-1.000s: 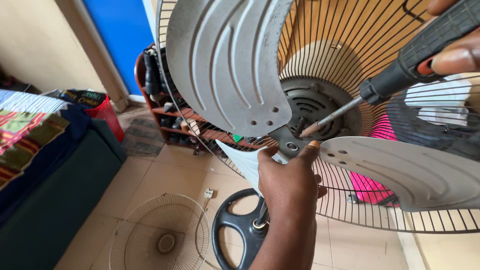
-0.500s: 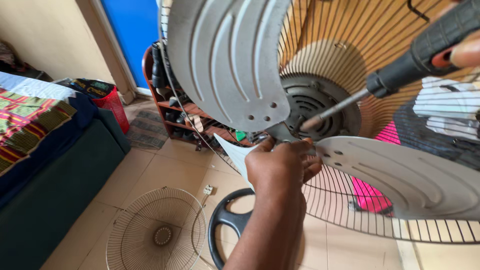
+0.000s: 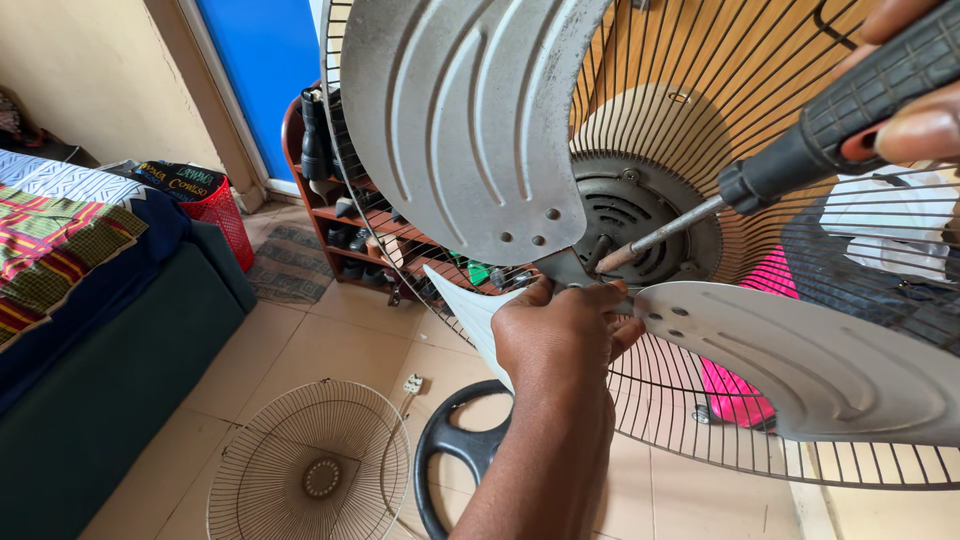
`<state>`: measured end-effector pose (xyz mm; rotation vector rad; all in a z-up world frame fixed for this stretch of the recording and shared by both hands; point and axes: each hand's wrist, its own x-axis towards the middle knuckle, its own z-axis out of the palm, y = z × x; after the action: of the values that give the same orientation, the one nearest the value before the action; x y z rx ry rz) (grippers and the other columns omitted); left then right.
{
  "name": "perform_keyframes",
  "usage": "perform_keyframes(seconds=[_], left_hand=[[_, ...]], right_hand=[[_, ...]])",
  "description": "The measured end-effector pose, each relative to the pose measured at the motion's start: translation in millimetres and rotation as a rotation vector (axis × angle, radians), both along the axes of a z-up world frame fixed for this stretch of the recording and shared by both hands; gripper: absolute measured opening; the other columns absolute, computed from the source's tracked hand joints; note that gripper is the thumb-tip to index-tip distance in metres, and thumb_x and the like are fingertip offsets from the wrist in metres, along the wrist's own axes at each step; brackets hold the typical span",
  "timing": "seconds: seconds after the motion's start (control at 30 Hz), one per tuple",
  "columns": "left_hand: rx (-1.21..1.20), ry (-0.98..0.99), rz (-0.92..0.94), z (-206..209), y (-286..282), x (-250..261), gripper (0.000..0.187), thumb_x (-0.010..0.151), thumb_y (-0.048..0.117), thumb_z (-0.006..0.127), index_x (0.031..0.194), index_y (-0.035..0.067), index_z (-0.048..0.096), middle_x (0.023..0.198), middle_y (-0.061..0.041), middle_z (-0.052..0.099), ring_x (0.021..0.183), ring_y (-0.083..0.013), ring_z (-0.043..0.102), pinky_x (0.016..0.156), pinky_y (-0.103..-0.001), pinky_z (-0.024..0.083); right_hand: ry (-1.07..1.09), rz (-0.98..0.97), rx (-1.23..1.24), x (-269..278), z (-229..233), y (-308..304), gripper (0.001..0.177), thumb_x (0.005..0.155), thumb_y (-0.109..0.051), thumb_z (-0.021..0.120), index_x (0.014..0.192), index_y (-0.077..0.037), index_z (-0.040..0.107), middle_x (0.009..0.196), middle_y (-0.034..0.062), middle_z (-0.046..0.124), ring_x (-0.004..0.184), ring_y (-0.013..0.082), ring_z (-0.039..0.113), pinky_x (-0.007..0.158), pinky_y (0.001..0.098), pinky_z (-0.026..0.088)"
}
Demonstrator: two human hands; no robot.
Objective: The person unplugs a standing fan, then uses a screwdriver to remove the front grille and the fan blades. The person places the removed parts on the floor and continues to unscrew the central hub nut.
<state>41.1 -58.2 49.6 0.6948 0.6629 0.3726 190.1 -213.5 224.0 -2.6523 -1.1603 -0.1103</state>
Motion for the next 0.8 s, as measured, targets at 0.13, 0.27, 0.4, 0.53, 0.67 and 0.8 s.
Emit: perform_keyframes(seconds=[0.13, 0.27, 0.4, 0.53, 0.67, 0.8], left_hand=[[-0.009, -0.031, -0.009, -1, 0, 0, 0.028, 0.078, -0.01, 0.066, 0.106, -0.009, 0.068, 0.087, -0.015, 0.072, 0.067, -0.02, 0.069, 0.056, -0.031, 0.065], [-0.001, -0.03, -0.013, -2, -1, 0, 0.029, 0.077, -0.009, 0.067, 0.106, -0.007, 0.071, 0.086, -0.014, 0.07, 0.068, -0.0197, 0.066, 0.057, -0.031, 0.065], [-0.041, -0.03, -0.034, -2, 1, -1, 0.026, 0.081, -0.006, 0.068, 0.106, -0.009, 0.066, 0.085, -0.015, 0.069, 0.066, -0.0208, 0.068, 0.057, -0.031, 0.064], [-0.022, 0.005, -0.057, 0, 2, -2, 0.026, 0.08, -0.007, 0.067, 0.106, -0.011, 0.066, 0.083, -0.016, 0.067, 0.064, -0.0217, 0.066, 0.056, -0.031, 0.063], [-0.013, -0.011, -0.046, 2, 0, -1, 0.036, 0.08, -0.005, 0.068, 0.115, -0.015, 0.065, 0.081, -0.017, 0.068, 0.061, -0.0216, 0.066, 0.054, -0.03, 0.061], [0.003, 0.052, -0.025, 4, -1, -2, 0.066, 0.081, -0.003, 0.072, 0.141, -0.007, 0.045, 0.086, -0.017, 0.07, 0.063, -0.0203, 0.065, 0.056, -0.03, 0.061]], right_hand=[[0.002, -0.013, -0.007, -2, 2, -2, 0.053, 0.082, -0.026, 0.08, 0.132, -0.017, 0.066, 0.087, 0.0139, 0.068, 0.051, 0.0309, 0.06, 0.038, 0.0454, 0.056], [0.0, -0.017, -0.004, -3, 7, -4, 0.053, 0.081, -0.026, 0.081, 0.131, -0.017, 0.067, 0.087, 0.0138, 0.069, 0.051, 0.0312, 0.06, 0.038, 0.0457, 0.056], [-0.004, -0.023, -0.004, -2, 11, -8, 0.053, 0.081, -0.027, 0.081, 0.131, -0.017, 0.067, 0.088, 0.0138, 0.069, 0.052, 0.0315, 0.06, 0.038, 0.046, 0.057], [-0.01, -0.036, -0.006, -5, 14, -11, 0.053, 0.081, -0.027, 0.082, 0.13, -0.017, 0.068, 0.089, 0.0137, 0.069, 0.052, 0.0317, 0.061, 0.038, 0.0463, 0.057], [-0.012, -0.044, -0.003, -4, 17, -10, 0.052, 0.08, -0.027, 0.082, 0.13, -0.016, 0.068, 0.09, 0.0136, 0.07, 0.053, 0.032, 0.061, 0.039, 0.0466, 0.058], [-0.01, -0.031, -0.014, -5, 19, -2, 0.052, 0.08, -0.028, 0.082, 0.129, -0.016, 0.069, 0.091, 0.0135, 0.07, 0.053, 0.0323, 0.061, 0.039, 0.047, 0.058]])
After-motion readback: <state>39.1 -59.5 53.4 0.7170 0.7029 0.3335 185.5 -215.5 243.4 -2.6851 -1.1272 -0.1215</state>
